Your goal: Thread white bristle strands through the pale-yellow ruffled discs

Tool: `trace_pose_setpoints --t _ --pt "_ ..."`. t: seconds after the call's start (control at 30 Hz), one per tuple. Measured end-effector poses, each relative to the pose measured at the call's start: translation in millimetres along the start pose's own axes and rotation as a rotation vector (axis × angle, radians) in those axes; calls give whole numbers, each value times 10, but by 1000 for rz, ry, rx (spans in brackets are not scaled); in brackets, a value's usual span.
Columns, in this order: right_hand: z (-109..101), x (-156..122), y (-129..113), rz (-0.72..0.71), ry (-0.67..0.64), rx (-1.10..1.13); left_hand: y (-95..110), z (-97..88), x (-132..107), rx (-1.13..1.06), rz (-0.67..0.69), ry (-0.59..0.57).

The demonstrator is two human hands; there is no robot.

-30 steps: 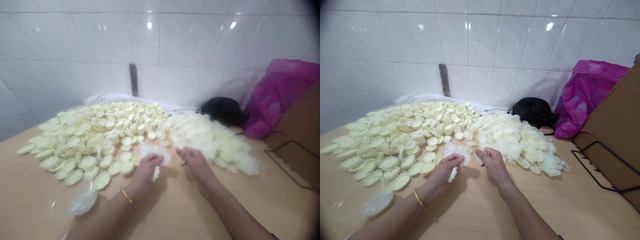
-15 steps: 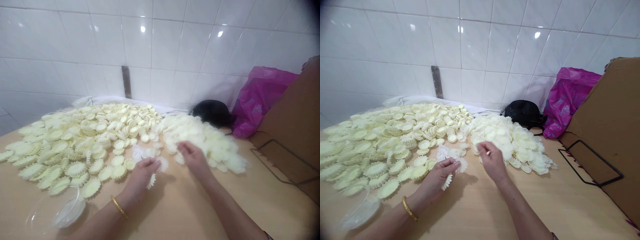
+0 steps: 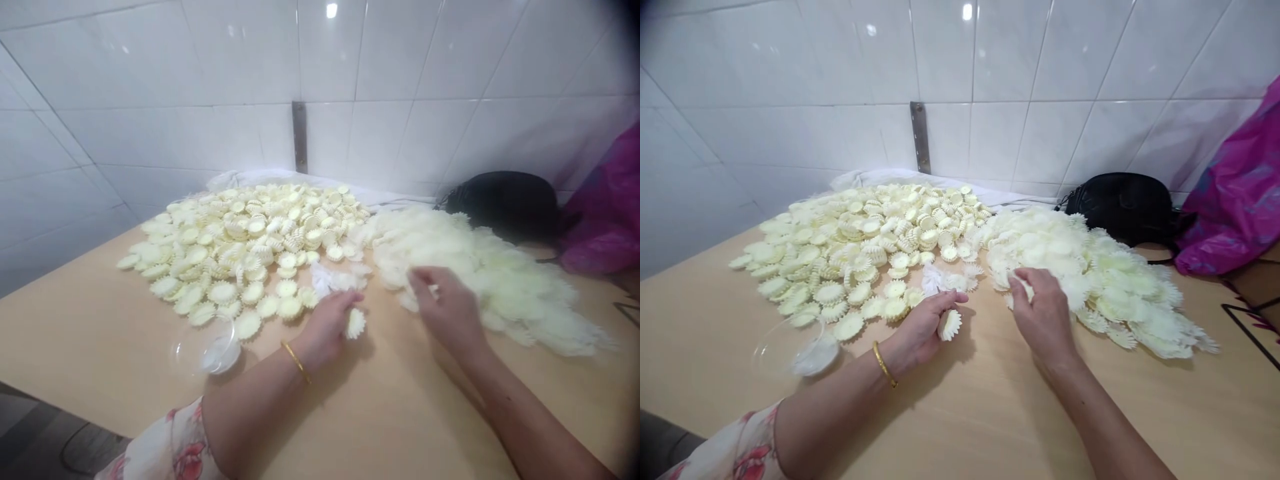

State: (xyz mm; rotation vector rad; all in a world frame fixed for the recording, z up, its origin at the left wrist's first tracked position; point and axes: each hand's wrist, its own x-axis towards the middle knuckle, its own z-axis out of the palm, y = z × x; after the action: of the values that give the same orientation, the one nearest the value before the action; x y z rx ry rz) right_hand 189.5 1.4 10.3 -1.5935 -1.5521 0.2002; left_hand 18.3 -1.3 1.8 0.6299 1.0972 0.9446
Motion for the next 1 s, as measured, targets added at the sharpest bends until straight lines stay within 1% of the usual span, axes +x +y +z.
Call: trace_pose_setpoints --t 0.07,0.1,0.13,0.17,0.2,0.33,0.43,0.5,0.57,0.63,0.73,0.83,0.9,1.0 --pt "35 -111 -162 84 -321 228 -5 7 1 11 31 -3" --pt "63 -170 -242 110 -458 323 -8 10 -4 13 64 3" --pt "96 -223 -310 136 -558 401 -12 12 -10 11 100 8" --pt "132 -268 -359 154 -617 458 -15 13 -16 4 133 14" --pt "167 -302 -387 174 -638 502 -17 12 -22 -6 156 15" --pt "254 -328 -340 240 -610 672 1 7 -29 -95 174 -34" --pt "256 -277 -254 289 -522 783 30 9 -27 -192 110 -100" --pt "246 -243 -216 316 -443 828 37 8 -25 -208 55 -173" --pt "239 -222 -196 348 -421 884 30 0 -20 -197 45 -226" --pt "237 -216 -191 391 -443 953 16 -14 -11 -181 83 -244" --pt "230 -218 -199 463 -514 1048 12 -32 -9 -119 166 -234" --pt "207 -218 -227 501 -583 1053 32 -15 -45 -52 200 -208" --pt "184 -218 -259 484 -597 1008 42 19 -85 -51 179 -181" --pt "160 -227 -312 419 -586 935 27 60 -125 -63 159 -148"
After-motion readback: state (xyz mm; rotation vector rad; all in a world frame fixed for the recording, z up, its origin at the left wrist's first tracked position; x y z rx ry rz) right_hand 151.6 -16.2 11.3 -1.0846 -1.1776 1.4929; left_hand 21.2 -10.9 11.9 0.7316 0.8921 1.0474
